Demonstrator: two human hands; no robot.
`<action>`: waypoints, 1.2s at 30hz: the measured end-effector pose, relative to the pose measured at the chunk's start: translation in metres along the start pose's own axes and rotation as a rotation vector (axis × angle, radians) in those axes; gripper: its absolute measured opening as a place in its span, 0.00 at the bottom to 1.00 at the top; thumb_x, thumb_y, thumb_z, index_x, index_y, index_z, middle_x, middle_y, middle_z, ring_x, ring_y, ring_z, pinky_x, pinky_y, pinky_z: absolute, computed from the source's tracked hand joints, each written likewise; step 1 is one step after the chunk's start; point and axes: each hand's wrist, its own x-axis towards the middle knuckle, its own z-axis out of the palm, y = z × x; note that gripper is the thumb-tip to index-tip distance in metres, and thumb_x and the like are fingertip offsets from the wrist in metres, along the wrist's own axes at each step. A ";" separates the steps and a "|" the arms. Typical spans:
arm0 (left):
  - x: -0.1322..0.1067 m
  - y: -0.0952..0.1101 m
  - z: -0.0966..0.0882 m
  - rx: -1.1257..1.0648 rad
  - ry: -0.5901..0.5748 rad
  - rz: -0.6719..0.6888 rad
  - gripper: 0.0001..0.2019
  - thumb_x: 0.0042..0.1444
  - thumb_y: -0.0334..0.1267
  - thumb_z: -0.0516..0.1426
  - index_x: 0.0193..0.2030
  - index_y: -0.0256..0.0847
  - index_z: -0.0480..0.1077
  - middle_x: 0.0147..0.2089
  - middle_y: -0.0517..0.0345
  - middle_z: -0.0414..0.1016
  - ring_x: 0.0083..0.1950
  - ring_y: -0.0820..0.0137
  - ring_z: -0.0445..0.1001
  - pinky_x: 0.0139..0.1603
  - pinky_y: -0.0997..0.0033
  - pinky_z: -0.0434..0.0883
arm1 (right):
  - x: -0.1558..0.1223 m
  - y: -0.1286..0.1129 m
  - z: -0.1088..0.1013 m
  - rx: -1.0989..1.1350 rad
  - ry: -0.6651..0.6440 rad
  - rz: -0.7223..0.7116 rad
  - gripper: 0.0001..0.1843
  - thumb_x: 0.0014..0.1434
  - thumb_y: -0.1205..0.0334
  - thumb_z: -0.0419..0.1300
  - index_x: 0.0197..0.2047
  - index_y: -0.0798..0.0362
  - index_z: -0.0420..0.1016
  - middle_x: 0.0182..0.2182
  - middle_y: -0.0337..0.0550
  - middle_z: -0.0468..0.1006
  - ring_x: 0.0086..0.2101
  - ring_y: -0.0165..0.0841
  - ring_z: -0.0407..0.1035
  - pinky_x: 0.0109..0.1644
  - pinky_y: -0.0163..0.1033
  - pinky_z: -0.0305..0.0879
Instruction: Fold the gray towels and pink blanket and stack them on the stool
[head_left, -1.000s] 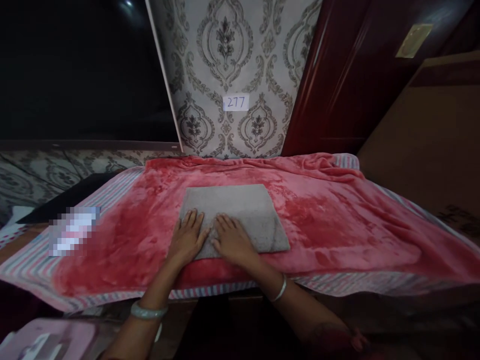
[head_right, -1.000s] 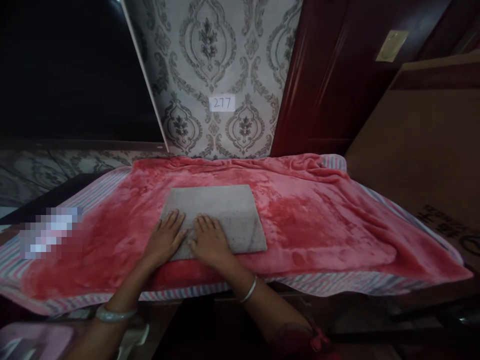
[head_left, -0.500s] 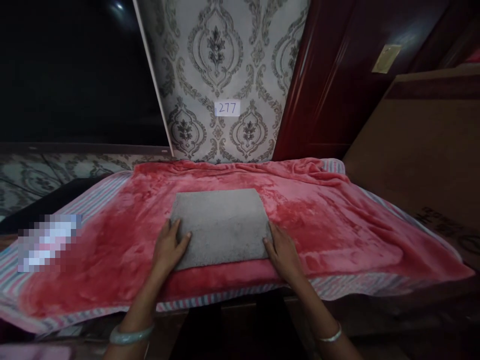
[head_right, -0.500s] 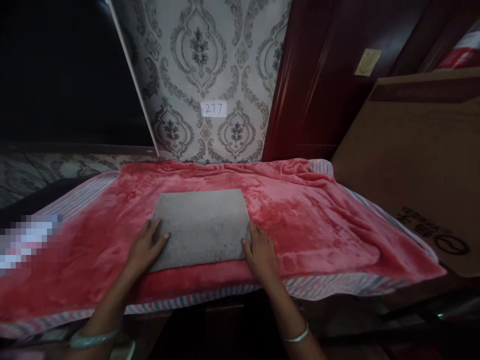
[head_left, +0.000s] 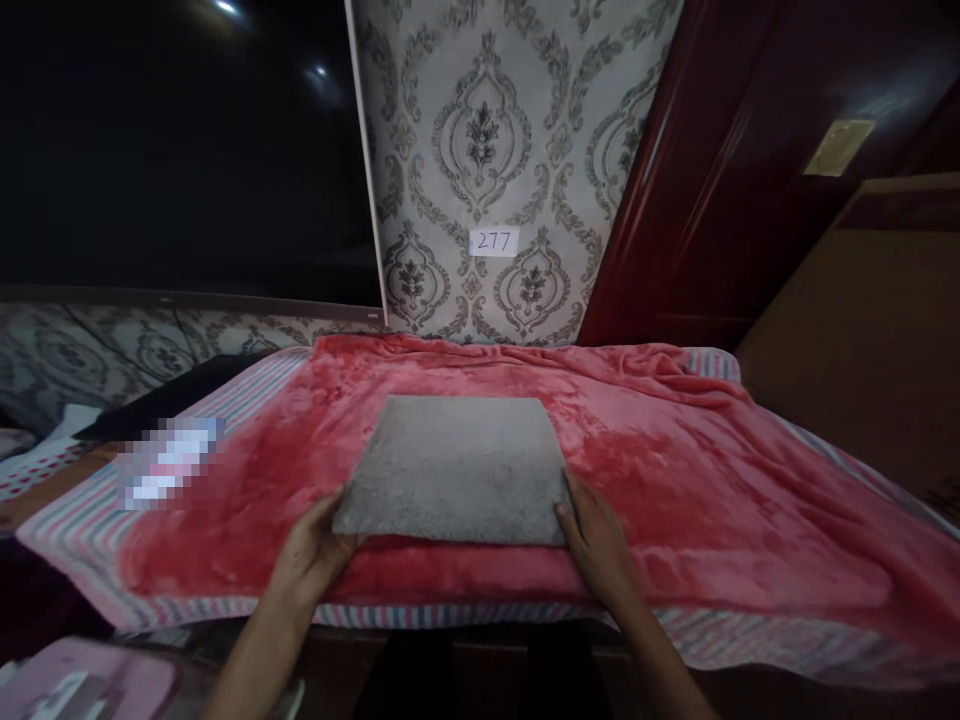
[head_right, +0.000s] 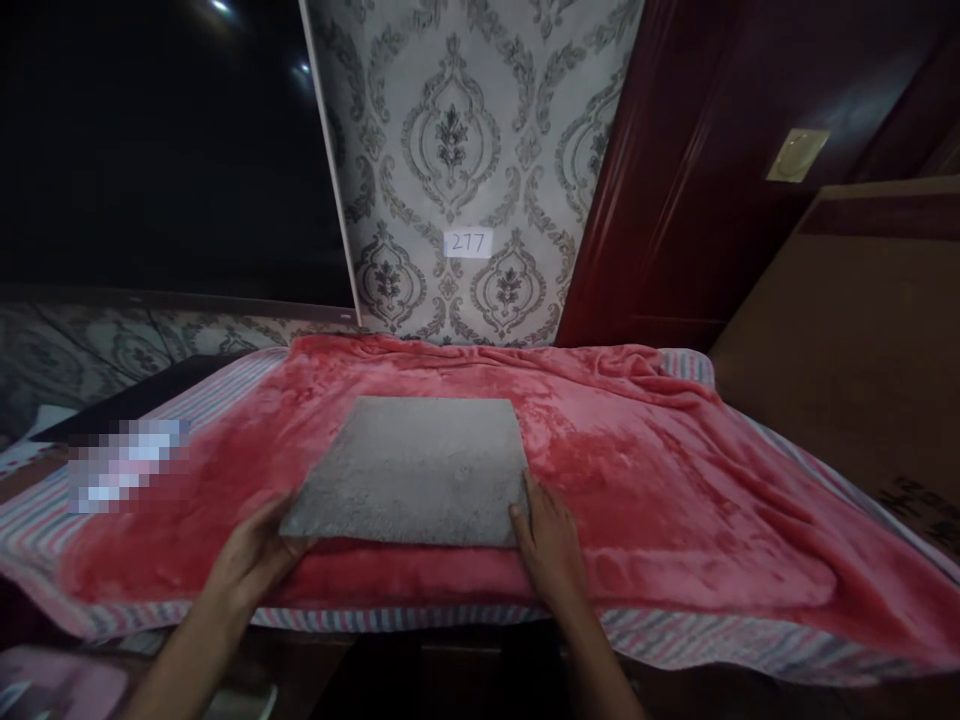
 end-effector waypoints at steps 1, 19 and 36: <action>-0.007 -0.007 -0.001 -0.052 -0.020 -0.005 0.08 0.52 0.32 0.59 0.39 0.40 0.77 0.42 0.50 0.83 0.43 0.61 0.81 0.47 0.56 0.79 | 0.000 0.000 0.000 0.001 0.000 -0.001 0.32 0.68 0.49 0.47 0.71 0.52 0.62 0.61 0.53 0.73 0.60 0.46 0.66 0.65 0.58 0.61; -0.040 -0.067 0.064 -0.274 0.003 0.014 0.25 0.57 0.24 0.57 0.62 0.44 0.69 0.53 0.56 0.81 0.48 0.68 0.81 0.52 0.70 0.78 | -0.001 0.003 -0.001 0.010 0.001 0.006 0.33 0.69 0.47 0.45 0.71 0.55 0.61 0.61 0.57 0.73 0.59 0.47 0.67 0.64 0.60 0.63; -0.036 -0.075 0.066 -0.289 0.073 -0.002 0.24 0.56 0.21 0.57 0.58 0.43 0.72 0.52 0.55 0.82 0.51 0.66 0.81 0.52 0.67 0.79 | 0.005 0.017 0.005 0.131 -0.020 0.042 0.36 0.67 0.42 0.47 0.70 0.54 0.63 0.62 0.56 0.71 0.61 0.47 0.66 0.66 0.60 0.61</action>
